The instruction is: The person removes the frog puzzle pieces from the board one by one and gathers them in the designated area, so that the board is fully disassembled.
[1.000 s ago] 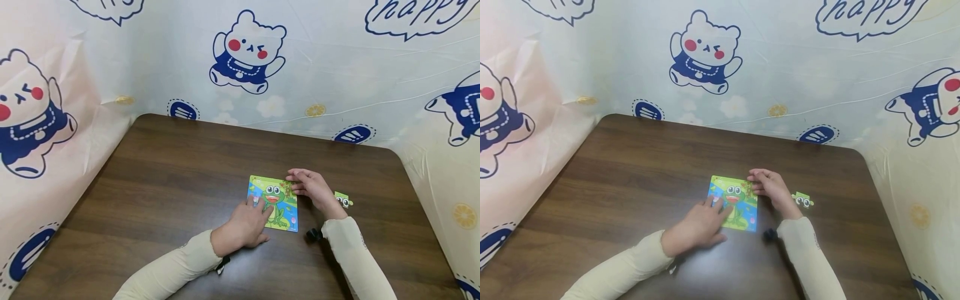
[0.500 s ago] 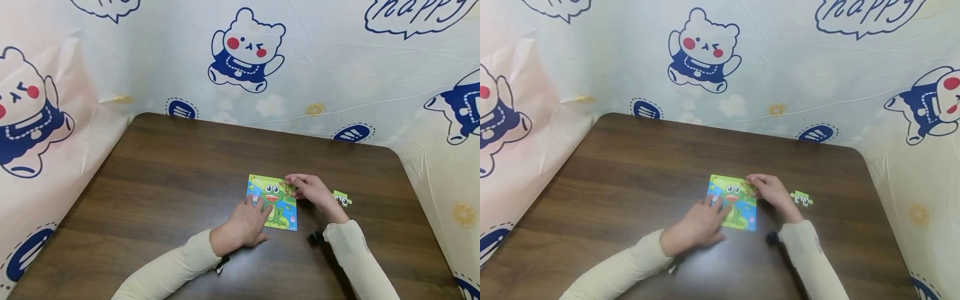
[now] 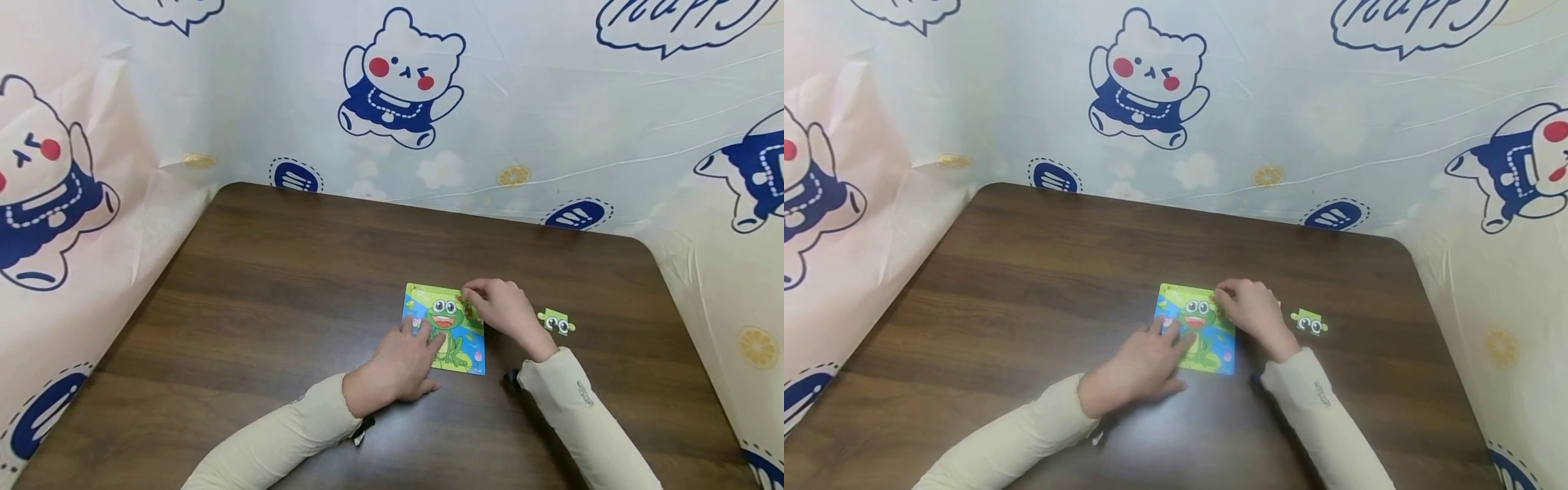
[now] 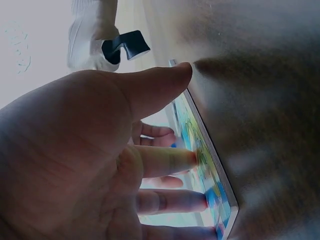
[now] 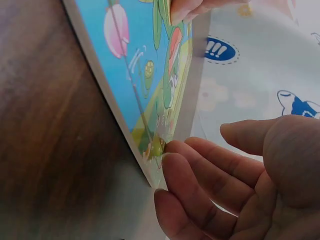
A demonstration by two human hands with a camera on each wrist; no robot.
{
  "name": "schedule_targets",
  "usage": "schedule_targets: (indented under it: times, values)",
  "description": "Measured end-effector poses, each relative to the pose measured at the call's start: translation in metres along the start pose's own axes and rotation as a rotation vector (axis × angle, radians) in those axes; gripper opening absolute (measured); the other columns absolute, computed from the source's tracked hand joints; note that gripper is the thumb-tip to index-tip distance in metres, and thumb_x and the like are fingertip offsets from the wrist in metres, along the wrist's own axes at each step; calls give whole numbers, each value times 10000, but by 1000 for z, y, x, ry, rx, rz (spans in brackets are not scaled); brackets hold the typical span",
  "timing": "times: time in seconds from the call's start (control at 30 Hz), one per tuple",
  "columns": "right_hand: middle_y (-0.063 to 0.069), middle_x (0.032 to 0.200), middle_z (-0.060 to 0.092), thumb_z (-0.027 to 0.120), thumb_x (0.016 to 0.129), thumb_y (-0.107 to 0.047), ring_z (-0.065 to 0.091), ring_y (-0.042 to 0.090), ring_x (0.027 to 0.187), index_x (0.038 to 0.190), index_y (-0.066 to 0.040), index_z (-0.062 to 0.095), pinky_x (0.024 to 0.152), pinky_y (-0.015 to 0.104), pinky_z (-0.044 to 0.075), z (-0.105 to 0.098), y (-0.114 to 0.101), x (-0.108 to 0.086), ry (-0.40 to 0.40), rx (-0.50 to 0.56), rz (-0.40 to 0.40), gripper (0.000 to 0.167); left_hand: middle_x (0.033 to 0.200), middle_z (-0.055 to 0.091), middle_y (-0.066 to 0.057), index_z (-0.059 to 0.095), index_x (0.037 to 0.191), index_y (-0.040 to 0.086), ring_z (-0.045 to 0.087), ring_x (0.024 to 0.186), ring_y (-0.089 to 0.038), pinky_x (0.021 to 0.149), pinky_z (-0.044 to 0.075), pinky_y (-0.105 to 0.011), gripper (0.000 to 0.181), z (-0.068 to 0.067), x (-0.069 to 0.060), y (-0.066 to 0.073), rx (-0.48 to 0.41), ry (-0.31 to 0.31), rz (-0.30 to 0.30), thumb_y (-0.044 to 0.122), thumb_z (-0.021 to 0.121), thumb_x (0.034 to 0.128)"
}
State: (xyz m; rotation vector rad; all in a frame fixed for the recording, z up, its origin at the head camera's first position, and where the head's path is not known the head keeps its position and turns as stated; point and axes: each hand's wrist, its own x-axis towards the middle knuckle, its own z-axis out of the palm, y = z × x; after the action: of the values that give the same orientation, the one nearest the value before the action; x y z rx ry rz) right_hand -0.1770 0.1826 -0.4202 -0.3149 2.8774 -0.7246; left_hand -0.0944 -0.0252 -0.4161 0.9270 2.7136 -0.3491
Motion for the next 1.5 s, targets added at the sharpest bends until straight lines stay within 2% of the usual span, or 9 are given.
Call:
schedule_targets:
  times: [0.1, 0.4, 0.67, 0.77, 0.9, 1.0, 1.17, 1.37, 1.5]
  values:
    - [63, 999, 771, 588, 1023, -317, 573, 140, 620, 1185, -118, 752, 613, 317, 450, -1, -1, 3, -8, -15, -5, 304, 1485, 482, -85, 397, 1559, 269, 527, 1351, -350, 913, 569, -372, 798, -1, 0, 0, 24, 6, 1, 721, 539, 918]
    - [97, 1139, 755, 572, 1031, -322, 614, 179, 774, 1263, -101, 713, 742, 366, 516, 1, 5, 9, -37, -2, 37, 350, 1416, 518, -50, 436, 1524, 260, 570, 1253, -319, 814, 573, -339, 781, -2, 3, 6, 15, 30, -3, 733, 537, 911]
    - [97, 1118, 758, 550, 1041, -328, 634, 198, 819, 1281, -115, 707, 778, 412, 523, 1, 6, 4, -42, 49, 42, 357, 1380, 549, -52, 447, 1511, 267, 616, 1181, -342, 859, 565, -360, 778, -1, 8, 12, 46, 74, -31, 755, 514, 908]
    - [92, 1141, 760, 556, 1037, -340, 618, 183, 727, 1262, -132, 723, 682, 388, 501, 1, 4, 0, 2, 5, 55, 349, 1342, 562, -51, 449, 1508, 270, 632, 1143, -342, 845, 563, -360, 786, 1, 9, 13, 56, 91, -37, 763, 517, 900]
    - [63, 951, 771, 579, 1023, -349, 522, 164, 548, 1211, -139, 755, 493, 314, 381, 1, -4, -3, 12, -87, 32, 332, 1318, 570, -53, 459, 1495, 269, 638, 1113, -333, 829, 563, -356, 797, 4, 9, 12, 84, 110, -52, 779, 523, 885]
    - [38, 837, 753, 600, 1011, -344, 509, 151, 518, 1160, -133, 776, 445, 293, 367, 2, -10, -1, 31, -135, -7, 312, 1305, 574, -58, 469, 1482, 262, 641, 1100, -331, 828, 564, -358, 797, 5, 9, 11, 92, 121, -59, 782, 527, 880]
    - [35, 908, 771, 621, 1001, -329, 580, 139, 605, 1114, -132, 787, 522, 302, 463, 6, -13, 8, 25, -153, -36, 281, 1288, 578, -47, 498, 1463, 253, 635, 1071, -317, 828, 556, -354, 766, 2, 8, 11, 52, 104, -63, 762, 535, 891]
    - [73, 1042, 768, 641, 992, -331, 646, 186, 755, 1179, -109, 752, 709, 419, 569, 13, -8, 13, -3, -157, -26, 311, 1293, 577, -31, 505, 1467, 267, 632, 1078, -306, 837, 550, -350, 687, 0, 8, 12, 45, 75, -60, 698, 536, 933]
    - [81, 1022, 759, 641, 991, -324, 636, 204, 756, 1199, -103, 738, 694, 422, 565, 12, -8, 13, 36, -144, -23, 318, 1285, 571, -37, 493, 1473, 276, 629, 1068, -302, 806, 550, -345, 570, -3, 10, 10, 65, 68, -60, 581, 521, 993]
